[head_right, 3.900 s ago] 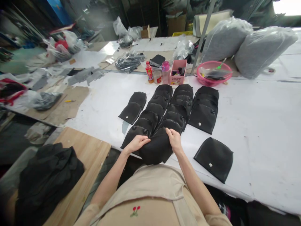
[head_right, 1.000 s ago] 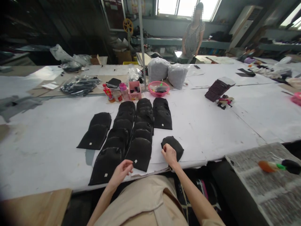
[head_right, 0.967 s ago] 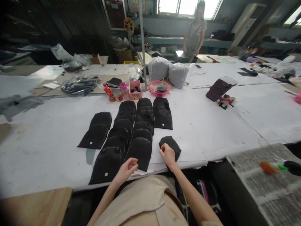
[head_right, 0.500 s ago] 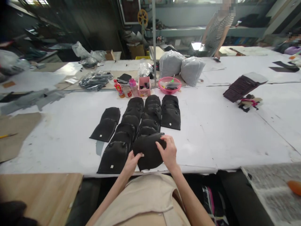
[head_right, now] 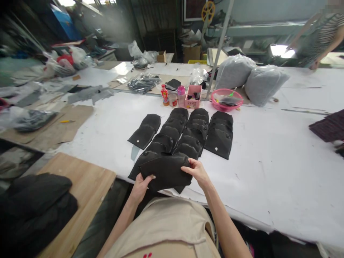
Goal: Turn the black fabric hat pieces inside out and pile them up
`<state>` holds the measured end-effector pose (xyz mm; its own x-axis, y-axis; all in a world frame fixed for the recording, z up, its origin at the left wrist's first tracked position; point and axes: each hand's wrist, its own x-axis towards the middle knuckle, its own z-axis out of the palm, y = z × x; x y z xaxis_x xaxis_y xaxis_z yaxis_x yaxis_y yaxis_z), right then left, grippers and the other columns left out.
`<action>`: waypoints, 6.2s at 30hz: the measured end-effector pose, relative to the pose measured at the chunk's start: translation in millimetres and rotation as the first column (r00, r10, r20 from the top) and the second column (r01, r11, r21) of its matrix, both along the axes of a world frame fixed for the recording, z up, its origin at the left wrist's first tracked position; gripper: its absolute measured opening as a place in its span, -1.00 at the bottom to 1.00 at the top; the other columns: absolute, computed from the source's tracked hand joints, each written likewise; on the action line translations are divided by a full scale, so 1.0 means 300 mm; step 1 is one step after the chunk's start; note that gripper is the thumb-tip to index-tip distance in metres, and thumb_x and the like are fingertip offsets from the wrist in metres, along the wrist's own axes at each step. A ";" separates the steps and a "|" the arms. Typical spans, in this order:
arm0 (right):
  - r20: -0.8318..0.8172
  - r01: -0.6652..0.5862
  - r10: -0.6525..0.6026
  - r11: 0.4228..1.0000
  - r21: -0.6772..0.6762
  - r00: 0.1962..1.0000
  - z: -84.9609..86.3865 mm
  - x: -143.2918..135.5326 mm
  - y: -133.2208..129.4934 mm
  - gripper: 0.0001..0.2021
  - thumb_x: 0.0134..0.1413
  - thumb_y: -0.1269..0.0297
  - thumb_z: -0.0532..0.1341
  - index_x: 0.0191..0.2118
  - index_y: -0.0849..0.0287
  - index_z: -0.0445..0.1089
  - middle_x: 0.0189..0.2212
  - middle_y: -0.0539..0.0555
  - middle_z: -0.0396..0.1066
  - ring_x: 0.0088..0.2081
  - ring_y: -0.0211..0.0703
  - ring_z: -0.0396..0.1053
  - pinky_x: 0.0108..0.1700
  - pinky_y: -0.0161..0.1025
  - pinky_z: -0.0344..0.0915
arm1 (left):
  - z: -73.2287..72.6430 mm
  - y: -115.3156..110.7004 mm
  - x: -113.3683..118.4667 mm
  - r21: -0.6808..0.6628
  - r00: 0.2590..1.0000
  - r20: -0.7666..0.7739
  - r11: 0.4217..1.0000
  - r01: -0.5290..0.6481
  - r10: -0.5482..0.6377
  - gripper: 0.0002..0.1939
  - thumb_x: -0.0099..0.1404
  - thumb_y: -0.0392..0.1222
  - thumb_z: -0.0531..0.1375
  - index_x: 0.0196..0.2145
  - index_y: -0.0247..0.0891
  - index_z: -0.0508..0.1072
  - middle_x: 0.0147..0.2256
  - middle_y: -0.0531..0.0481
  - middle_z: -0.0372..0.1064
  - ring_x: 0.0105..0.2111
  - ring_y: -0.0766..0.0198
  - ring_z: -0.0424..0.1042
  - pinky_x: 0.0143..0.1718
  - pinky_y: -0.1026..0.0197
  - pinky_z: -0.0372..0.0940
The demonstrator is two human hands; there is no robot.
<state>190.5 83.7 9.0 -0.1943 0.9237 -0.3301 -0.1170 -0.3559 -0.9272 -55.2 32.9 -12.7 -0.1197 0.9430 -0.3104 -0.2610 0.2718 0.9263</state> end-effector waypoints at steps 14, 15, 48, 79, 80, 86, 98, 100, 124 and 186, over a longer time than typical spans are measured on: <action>0.644 -0.590 0.188 0.639 0.493 0.741 0.250 -0.048 0.022 -0.87 0.07 0.25 0.22 -0.44 0.17 0.36 -0.59 -0.04 0.25 -0.55 -0.32 0.15 -0.51 -0.38 0.11 | 0.175 0.037 -0.146 0.365 0.795 -0.606 0.882 0.298 -0.018 -0.26 -0.04 -0.13 0.42 0.13 -0.20 0.38 0.10 -0.17 0.34 0.20 -0.06 0.18 0.27 -0.06 0.00; 0.643 -0.586 0.178 0.636 0.502 0.745 0.259 -0.041 0.025 -0.87 0.07 0.25 0.22 -0.43 0.16 0.36 -0.59 -0.04 0.26 -0.55 -0.31 0.16 -0.51 -0.38 0.12 | 0.180 0.038 -0.157 0.308 0.772 -0.629 0.882 0.357 -0.092 -0.30 -0.03 -0.10 0.41 0.10 -0.19 0.41 0.06 -0.15 0.38 0.15 -0.05 0.25 0.22 -0.03 0.08; -0.198 -0.020 0.021 1.000 0.004 0.980 -0.065 -0.272 0.082 -0.63 -0.16 -0.08 0.37 -0.24 0.01 0.45 -0.32 0.06 0.54 -0.16 0.12 0.47 -0.17 -0.03 0.43 | 0.048 0.044 -0.173 0.006 0.981 -0.012 0.981 -0.194 0.194 -0.55 0.18 0.11 0.25 -0.17 -0.34 0.49 -0.29 -0.12 0.51 -0.26 0.15 0.49 -0.21 0.14 0.37; 0.011 0.219 -0.224 0.963 0.158 0.975 -0.031 -0.263 0.061 -0.71 -0.01 0.06 0.33 -0.43 0.12 0.27 -0.48 -0.07 0.23 -0.42 -0.25 0.16 -0.37 -0.32 0.10 | 0.075 0.029 -0.144 0.168 0.930 -0.273 0.964 -0.207 0.247 -0.71 0.31 0.00 0.15 -0.27 -0.29 0.49 -0.35 0.00 0.45 -0.31 0.25 0.38 -0.18 0.24 0.29; 0.002 0.226 -0.229 0.962 0.154 0.973 -0.031 -0.263 0.061 -0.71 -0.01 0.07 0.34 -0.42 0.12 0.26 -0.49 -0.09 0.22 -0.43 -0.27 0.15 -0.38 -0.32 0.08 | 0.072 0.029 -0.144 0.166 0.926 -0.281 0.963 -0.213 0.253 -0.71 0.31 0.01 0.15 -0.31 -0.30 0.48 -0.38 0.00 0.43 -0.33 0.26 0.37 -0.20 0.25 0.28; 0.052 0.237 -0.257 0.940 0.244 0.965 -0.041 -0.257 0.056 -0.73 0.05 0.05 0.29 -0.38 0.10 0.26 -0.50 -0.10 0.22 -0.45 -0.27 0.15 -0.39 -0.32 0.07 | 0.069 0.030 -0.145 0.165 0.902 -0.346 0.963 -0.214 0.259 -0.69 0.30 0.02 0.16 -0.42 -0.29 0.40 -0.44 0.04 0.35 -0.35 0.28 0.32 -0.22 0.27 0.26; 0.198 0.225 -0.300 0.918 0.327 0.933 -0.025 -0.250 0.049 -0.74 0.08 0.03 0.27 -0.39 0.11 0.30 -0.48 -0.03 0.30 -0.40 -0.18 0.24 -0.33 -0.26 0.17 | 0.053 0.029 -0.149 0.109 0.923 -0.266 0.961 -0.256 0.276 -0.67 0.27 0.08 0.16 -0.34 -0.29 0.41 -0.43 0.02 0.37 -0.41 0.30 0.31 -0.32 0.29 0.26; 0.214 0.214 -0.291 0.923 0.321 0.932 -0.016 -0.248 0.048 -0.74 0.08 0.04 0.27 -0.39 0.10 0.30 -0.48 -0.03 0.32 -0.40 -0.17 0.26 -0.31 -0.25 0.19 | 0.054 0.025 -0.155 0.099 0.935 -0.248 0.967 -0.235 0.253 -0.67 0.26 0.07 0.17 -0.27 -0.29 0.42 -0.40 0.00 0.40 -0.38 0.29 0.35 -0.30 0.28 0.28; 0.260 -0.015 -0.110 0.900 0.435 0.959 0.051 -0.275 0.030 -0.83 0.17 0.19 0.20 -0.40 0.09 0.25 -0.34 0.03 0.45 -0.26 -0.11 0.36 -0.18 -0.19 0.23 | 0.093 0.073 -0.132 0.177 0.480 -0.875 0.879 0.442 -0.065 -0.74 0.28 0.01 0.18 -0.21 -0.20 0.51 -0.30 -0.11 0.46 -0.28 0.12 0.40 -0.20 0.16 0.21; 0.304 -0.317 0.168 0.775 0.546 0.938 0.074 -0.211 -0.032 -0.93 0.12 0.34 0.26 -0.38 0.12 0.39 -0.26 0.05 0.41 -0.18 -0.14 0.40 -0.14 -0.23 0.30 | 0.135 0.062 0.030 -0.109 0.978 -0.053 0.975 0.195 -0.201 -0.76 0.10 -0.09 0.31 -0.48 -0.33 0.42 -0.53 0.11 0.29 -0.54 0.45 0.17 -0.48 0.37 0.08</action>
